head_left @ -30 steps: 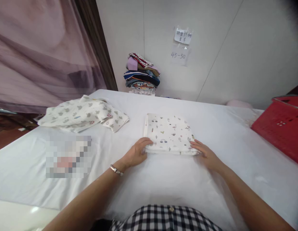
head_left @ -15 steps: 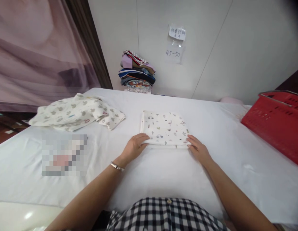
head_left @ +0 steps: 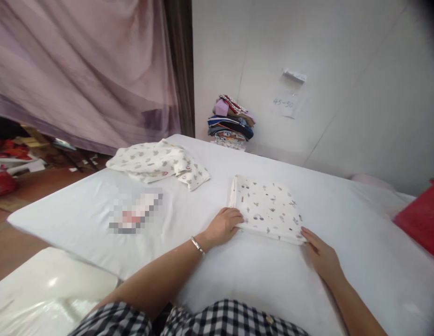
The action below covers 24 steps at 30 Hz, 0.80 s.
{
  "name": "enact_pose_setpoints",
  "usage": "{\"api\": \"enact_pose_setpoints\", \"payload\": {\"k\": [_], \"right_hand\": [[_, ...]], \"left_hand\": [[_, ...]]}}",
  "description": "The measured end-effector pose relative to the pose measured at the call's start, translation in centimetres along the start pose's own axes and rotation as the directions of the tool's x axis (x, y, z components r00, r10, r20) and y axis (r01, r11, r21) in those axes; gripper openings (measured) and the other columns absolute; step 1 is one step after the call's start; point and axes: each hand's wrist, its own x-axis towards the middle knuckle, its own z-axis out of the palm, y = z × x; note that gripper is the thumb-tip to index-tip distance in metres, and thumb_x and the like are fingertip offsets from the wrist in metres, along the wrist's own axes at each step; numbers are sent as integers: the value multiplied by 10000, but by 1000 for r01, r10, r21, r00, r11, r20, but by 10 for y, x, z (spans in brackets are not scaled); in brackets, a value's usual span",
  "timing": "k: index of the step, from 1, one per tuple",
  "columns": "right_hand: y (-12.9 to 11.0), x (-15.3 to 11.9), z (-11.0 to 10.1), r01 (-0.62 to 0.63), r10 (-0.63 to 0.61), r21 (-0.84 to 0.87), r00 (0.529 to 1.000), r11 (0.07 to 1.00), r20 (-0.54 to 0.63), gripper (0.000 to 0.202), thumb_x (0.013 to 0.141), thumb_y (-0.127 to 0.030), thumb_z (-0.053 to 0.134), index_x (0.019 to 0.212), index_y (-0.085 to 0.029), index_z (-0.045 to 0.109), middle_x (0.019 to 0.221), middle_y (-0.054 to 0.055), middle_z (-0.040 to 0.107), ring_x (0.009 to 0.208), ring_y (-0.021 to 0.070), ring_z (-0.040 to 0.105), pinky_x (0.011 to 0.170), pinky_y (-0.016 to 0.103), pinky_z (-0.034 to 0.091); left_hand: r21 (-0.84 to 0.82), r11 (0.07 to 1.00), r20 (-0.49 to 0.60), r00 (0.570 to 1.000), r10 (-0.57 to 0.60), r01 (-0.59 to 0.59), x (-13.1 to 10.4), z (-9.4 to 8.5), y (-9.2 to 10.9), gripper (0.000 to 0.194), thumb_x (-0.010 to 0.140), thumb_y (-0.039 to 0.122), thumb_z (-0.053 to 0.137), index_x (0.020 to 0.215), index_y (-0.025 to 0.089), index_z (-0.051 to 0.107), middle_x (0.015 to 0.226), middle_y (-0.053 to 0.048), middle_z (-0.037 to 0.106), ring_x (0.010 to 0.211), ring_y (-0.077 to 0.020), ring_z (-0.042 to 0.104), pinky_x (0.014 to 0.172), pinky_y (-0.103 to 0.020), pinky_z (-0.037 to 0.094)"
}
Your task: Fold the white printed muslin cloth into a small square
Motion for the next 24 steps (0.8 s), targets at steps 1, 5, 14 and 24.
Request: {"api": "enact_pose_setpoints", "payload": {"k": [1,5,14,24], "right_hand": [[1,2,-1,-7,7,-13,1000,1000,10,401,823,-331,406,1137,-224,631,1261,13,565,1181,220,509,1004,413,434],[-19,20,-10,32,-32,-50,999,998,19,396,819,-373,427,1102,-202,646,1230,58,586,1214,277,468,1021,524,372],[-144,126,21,256,-252,-40,964,966,89,515,901,-466,356,1303,-166,475,1444,101,339,1362,258,219,1075,496,262],[-173,218,107,78,34,-288,930,954,366,636,910,-531,238,1419,-153,296,1491,103,230,1376,269,151,1089,525,111]], "left_hand": [[-8,1000,-2,1000,1,-1,0,0,0,334,769,104,525,1082,201,590,1111,-50,622,1122,-186,498,976,-360,363],[-24,1000,1,1000,-5,5,0,2,0,364,728,77,528,1068,194,583,1110,-47,612,1128,-184,488,969,-348,364],[-20,999,41,998,-36,37,2,-1,3,326,733,106,529,1037,205,590,1083,-46,605,1094,-187,495,952,-344,361],[-37,992,70,991,-116,119,0,5,11,293,756,118,512,1012,225,606,1093,-44,609,1133,-200,474,993,-402,319]]}}
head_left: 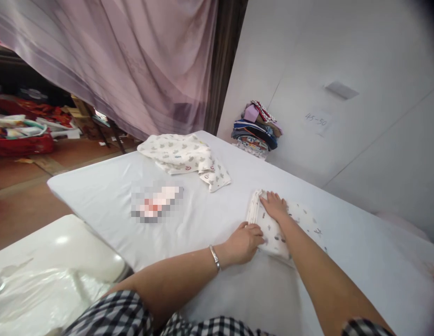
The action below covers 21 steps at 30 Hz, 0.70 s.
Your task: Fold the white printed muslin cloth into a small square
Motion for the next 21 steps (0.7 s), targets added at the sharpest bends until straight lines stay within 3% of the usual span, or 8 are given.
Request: {"api": "enact_pose_setpoints", "payload": {"k": [4,8,16,19,21], "right_hand": [[10,7,18,-32,32,-7,999,999,32,660,909,-551,211,1416,-139,303,1468,96,289,1357,261,208,1092,506,110],[16,8,22,-33,33,-15,999,999,21,664,909,-557,205,1417,-141,299,1465,81,300,1353,249,219,1095,489,114],[19,10,14,-57,57,118,998,991,3,623,902,-545,244,1394,-181,357,1419,77,384,1324,261,295,1091,500,150],[17,13,7,-64,66,162,998,985,-4,621,914,-538,155,1379,-196,383,1373,76,448,1290,253,356,1072,474,224],[13,15,8,-41,44,160,999,986,-20,590,916,-527,168,1356,-217,411,1369,68,452,1291,251,349,1074,480,205]], "left_hand": [[10,1000,42,999,-23,23,-1,-1,4,242,770,138,523,986,217,598,1084,-59,600,1139,-212,469,957,-401,357],[-14,1000,25,999,-21,21,-4,-1,7,223,803,290,559,1009,208,581,1109,-78,583,1173,-239,441,963,-422,360],[-46,999,-14,1000,17,-18,-6,-1,9,272,816,368,555,1027,197,559,1112,-80,584,1209,-257,408,1050,-533,229],[-65,998,-23,1000,15,-16,-6,1,9,271,814,374,559,1022,201,563,1112,-75,589,1202,-252,418,1043,-529,240],[-80,997,-37,999,8,-11,-6,3,9,276,817,381,555,1026,200,566,1108,-74,595,1189,-247,431,1036,-526,246]]}}
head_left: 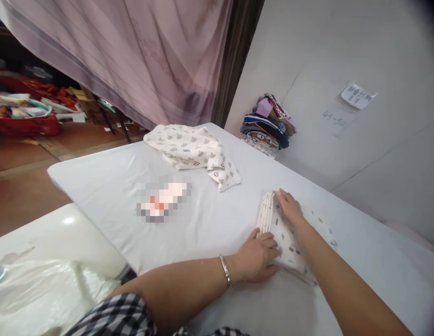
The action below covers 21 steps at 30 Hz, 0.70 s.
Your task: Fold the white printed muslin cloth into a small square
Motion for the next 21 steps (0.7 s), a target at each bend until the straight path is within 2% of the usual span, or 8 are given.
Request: {"api": "enact_pose_setpoints", "payload": {"k": [5,8,10,12,14,17,19,21], "right_hand": [[-7,-3,15,57,-59,-127,998,990,-11,534,919,-504,251,1320,-211,448,1319,100,498,1242,261,398,1054,517,167],[-10,-3,18,62,-62,-97,998,993,2,541,919,-505,249,1339,-213,425,1343,91,477,1265,259,376,1058,525,163],[-9,0,13,55,-55,-24,998,998,16,539,918,-501,246,1351,-226,412,1369,72,453,1288,249,355,1073,519,161],[0,2,2,32,-32,34,999,999,15,540,923,-492,220,1371,-241,386,1406,50,409,1309,224,332,1090,474,183],[22,2,-15,7,-6,45,1000,999,-22,541,926,-483,207,1386,-244,364,1452,34,336,1346,209,264,1106,446,169],[75,-10,-36,-77,78,17,992,997,-99,540,904,-483,305,1366,-220,397,1486,48,258,1385,245,129,1112,508,51],[111,-24,-40,-169,176,66,977,983,-119,554,867,-499,389,1336,-207,439,1479,71,271,1384,273,123,1102,541,24],[140,-37,-36,-234,253,161,961,959,-108,579,833,-531,433,1312,-207,469,1462,82,309,1371,281,177,1108,525,78]], "left_hand": [[-98,994,-45,997,-59,54,4,-1,-1,198,857,365,506,886,198,609,990,-45,642,1084,-204,511,1033,-470,263],[-208,973,-150,980,-132,100,8,-6,-6,217,897,255,426,833,193,624,881,-26,659,931,-142,571,995,-383,330],[-249,960,-250,949,-192,128,10,-7,-12,177,872,211,459,890,189,634,941,-39,656,946,-140,567,969,-351,368],[-260,948,-297,918,-261,185,10,-7,-17,176,816,202,542,966,196,633,1065,-56,629,1038,-167,538,963,-356,393],[-243,936,-281,905,-320,255,9,-4,-21,269,772,189,582,1038,203,615,1177,-72,580,1118,-198,503,970,-385,406],[-192,920,-252,889,-382,341,9,-1,-25,369,753,179,574,1122,196,570,1285,-103,505,1161,-235,487,975,-433,415],[-168,914,-243,884,-400,368,10,0,-27,392,748,166,559,1140,192,558,1282,-106,508,1131,-238,516,964,-437,428],[-161,917,-227,890,-395,366,11,1,-28,393,743,142,539,1132,197,565,1248,-91,537,1073,-228,554,949,-424,445]]}}
